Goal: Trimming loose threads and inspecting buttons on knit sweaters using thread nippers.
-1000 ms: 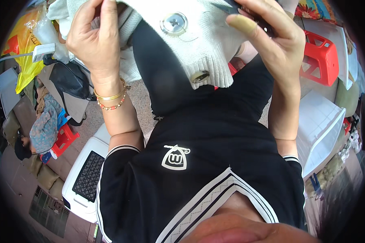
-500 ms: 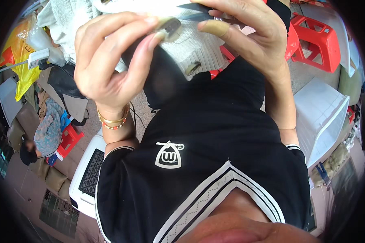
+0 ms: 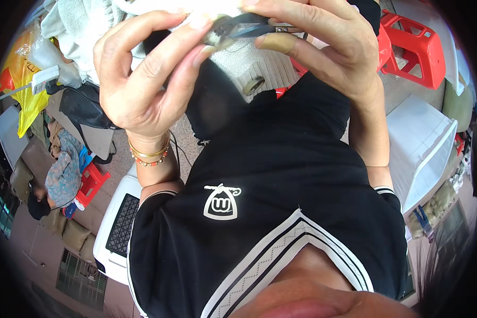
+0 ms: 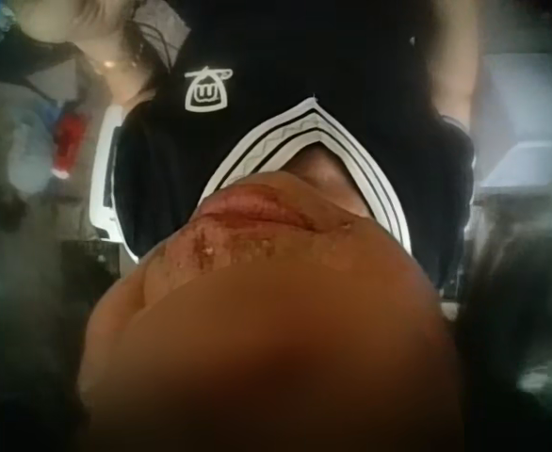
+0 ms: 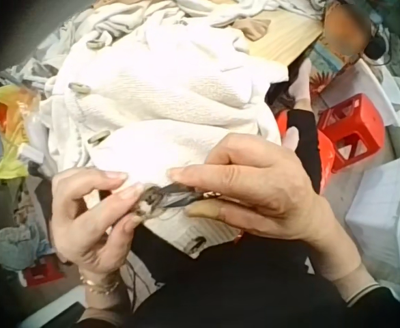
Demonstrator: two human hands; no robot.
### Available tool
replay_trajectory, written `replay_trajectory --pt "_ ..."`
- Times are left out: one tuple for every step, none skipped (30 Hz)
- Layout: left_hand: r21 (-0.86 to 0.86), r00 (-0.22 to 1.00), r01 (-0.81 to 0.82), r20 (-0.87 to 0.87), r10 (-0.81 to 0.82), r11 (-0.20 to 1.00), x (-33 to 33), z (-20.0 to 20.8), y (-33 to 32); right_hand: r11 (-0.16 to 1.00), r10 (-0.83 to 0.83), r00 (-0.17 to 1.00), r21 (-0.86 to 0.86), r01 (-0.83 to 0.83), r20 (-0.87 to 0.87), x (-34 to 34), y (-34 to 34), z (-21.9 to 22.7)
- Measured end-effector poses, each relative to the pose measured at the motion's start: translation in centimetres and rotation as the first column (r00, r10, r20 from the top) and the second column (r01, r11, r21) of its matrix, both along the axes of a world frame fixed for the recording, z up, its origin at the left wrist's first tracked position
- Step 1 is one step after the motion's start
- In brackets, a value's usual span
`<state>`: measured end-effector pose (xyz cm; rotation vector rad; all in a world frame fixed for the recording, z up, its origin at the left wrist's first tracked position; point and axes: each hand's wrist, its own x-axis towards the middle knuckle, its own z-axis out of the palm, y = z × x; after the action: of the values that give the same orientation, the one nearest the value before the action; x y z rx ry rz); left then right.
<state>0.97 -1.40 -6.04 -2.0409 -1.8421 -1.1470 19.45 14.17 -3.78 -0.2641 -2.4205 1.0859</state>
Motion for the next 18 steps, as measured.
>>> replay_trajectory --pt "0.07 0.999 0.003 0.05 -0.006 0.998 -0.2 -0.8 0.3 1.0 -0.006 1.0 0.001 0.006 0.006 0.0 0.0 -0.1" --pt "0.135 0.996 -0.005 0.093 -0.008 0.991 -0.3 -1.1 0.4 1.0 0.006 1.0 -0.019 -0.006 -0.006 -0.1 0.0 -0.1" --pt "0.132 0.996 -0.005 0.093 -0.007 0.991 -0.2 -1.2 0.4 0.999 0.018 1.0 -0.038 -0.018 -0.018 -0.1 -0.1 -0.2" --pt "0.135 0.995 -0.016 0.104 0.002 0.991 -0.2 -1.2 0.4 0.999 0.017 1.0 -0.04 -0.018 -0.017 -0.2 -0.1 -0.1" --pt "0.139 0.993 -0.027 0.115 0.011 0.99 -0.2 -1.2 0.4 0.999 0.02 0.999 -0.034 -0.021 -0.031 -0.3 -0.1 -0.1" --pt "0.138 0.993 -0.026 0.114 0.01 0.99 -0.1 -1.3 0.4 0.999 0.022 0.999 -0.027 -0.024 -0.044 -0.4 -0.1 -0.1" --pt "0.144 0.991 -0.031 0.135 0.012 0.989 -0.1 -1.4 0.4 0.999 0.021 0.999 -0.027 -0.022 -0.045 -0.5 -0.1 -0.1" --pt "0.151 0.988 -0.036 0.156 0.012 0.988 -0.1 -1.4 0.5 0.999 0.023 0.998 -0.023 -0.024 -0.055 -0.6 -0.1 -0.2" --pt "0.152 0.988 -0.033 0.155 0.009 0.988 -0.1 -1.4 0.5 0.999 0.025 0.998 -0.019 -0.026 -0.064 -0.6 -0.1 -0.3" --pt "0.146 0.989 -0.033 0.149 0.011 0.989 -0.1 -1.3 0.5 1.0 0.022 0.998 -0.018 -0.023 -0.066 -0.6 -0.2 -0.4" --pt "0.139 0.99 -0.033 0.142 0.013 0.99 0.0 -1.3 0.4 1.0 0.017 0.996 -0.013 -0.018 -0.086 -0.6 -0.3 -0.7" --pt "0.14 0.99 -0.03 0.14 0.01 0.99 0.0 -1.3 0.4 1.0 0.012 0.994 -0.007 -0.013 -0.107 -0.5 -0.4 -0.8" --pt "0.124 0.991 -0.027 0.132 0.01 0.992 0.1 -1.1 0.4 1.0 0.009 0.994 -0.007 -0.01 -0.109 -0.4 -0.4 -0.9" --pt "0.108 0.992 -0.024 0.124 0.01 0.994 0.2 -1.0 0.3 0.999 -0.006 0.994 -0.047 0.0 -0.107 -0.3 -0.4 -0.9" --pt "0.109 0.993 -0.019 0.122 0.006 0.994 0.3 -0.6 0.2 0.996 -0.02 0.994 -0.087 0.011 -0.105 -0.2 -0.4 -0.9" --pt "0.04 0.996 -0.028 0.086 0.025 0.999 0.5 -0.2 0.0 0.993 -0.037 0.992 -0.115 0.023 -0.119 0.0 -0.3 -1.1" --pt "-0.03 0.998 -0.049 0.043 0.05 0.998 0.5 0.4 -0.3 0.989 -0.045 0.989 -0.145 0.025 -0.138 0.1 0.0 -1.0" --pt "-0.032 0.998 -0.054 0.035 0.055 0.998 0.6 0.8 -0.4 0.982 -0.058 0.984 -0.187 0.026 -0.167 0.1 0.0 -0.9"
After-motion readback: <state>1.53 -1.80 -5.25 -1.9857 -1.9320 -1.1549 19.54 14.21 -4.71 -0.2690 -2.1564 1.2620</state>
